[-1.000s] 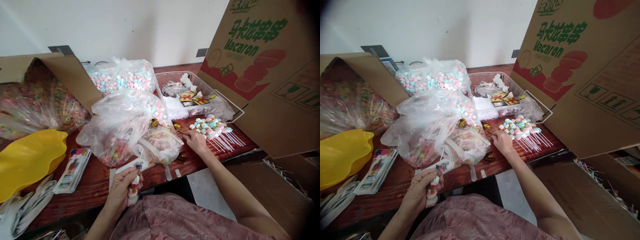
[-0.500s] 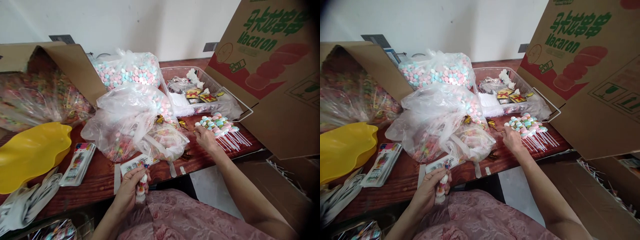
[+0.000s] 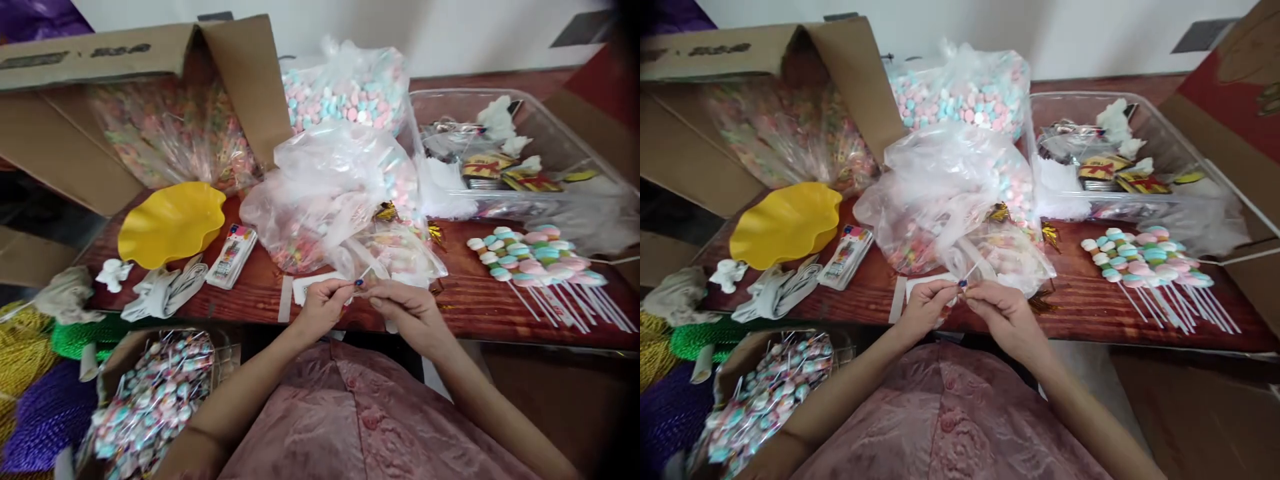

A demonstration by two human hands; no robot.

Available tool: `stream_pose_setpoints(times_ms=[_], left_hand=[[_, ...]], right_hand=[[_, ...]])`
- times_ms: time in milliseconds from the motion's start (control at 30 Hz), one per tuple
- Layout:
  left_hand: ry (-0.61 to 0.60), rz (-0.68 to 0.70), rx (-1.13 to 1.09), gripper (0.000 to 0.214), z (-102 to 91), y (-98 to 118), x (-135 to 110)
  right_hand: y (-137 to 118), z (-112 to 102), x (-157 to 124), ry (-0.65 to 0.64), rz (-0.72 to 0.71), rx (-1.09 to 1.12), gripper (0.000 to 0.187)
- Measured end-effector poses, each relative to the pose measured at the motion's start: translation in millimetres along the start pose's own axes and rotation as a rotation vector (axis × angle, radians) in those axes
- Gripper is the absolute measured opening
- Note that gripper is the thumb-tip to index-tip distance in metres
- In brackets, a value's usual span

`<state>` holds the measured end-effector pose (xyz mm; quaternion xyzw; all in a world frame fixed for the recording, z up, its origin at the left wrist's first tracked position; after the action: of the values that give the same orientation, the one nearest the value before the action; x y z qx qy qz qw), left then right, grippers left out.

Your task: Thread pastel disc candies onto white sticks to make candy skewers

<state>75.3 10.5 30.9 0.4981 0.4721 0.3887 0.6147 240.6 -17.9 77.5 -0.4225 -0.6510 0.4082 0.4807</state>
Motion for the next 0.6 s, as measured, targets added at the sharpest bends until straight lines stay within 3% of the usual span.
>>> stream_pose_setpoints(times_ms=[67,167,400,600], left_hand=[[0.01,0.073,0.019,0.025,-2.8,-0.1,-0.4],[0.021,0.15,0.102,0.025,-8.5,2.0,-5.8],[-0.013,0.175,0.217,0.024,-21.0,9.7,-18.9],[-0.054,0.077,0.082,0.024,-23.8,4.6,-23.3]], right_hand=[[8.2,26.1,3.6,0.014,0.033,0.071,0.014],[24.0,44.5,8.9,0.106,0.132,0.16,0.011],[30.6,57.7,13.7,0.13,0.213,0.223,0.014],[33.5,58.3,12.0,0.092,0.145,0.077,0.012]])
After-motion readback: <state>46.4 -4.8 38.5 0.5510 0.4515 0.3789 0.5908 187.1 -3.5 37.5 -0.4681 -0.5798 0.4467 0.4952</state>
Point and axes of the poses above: each hand's wrist, its own x-axis towards the middle knuckle, its own z-axis out of the palm, y = z × x, the point moved 4 cm from there along x, towards the middle knuckle, and after that the axes turned 3 degrees about -z, right-handed, at the moved point
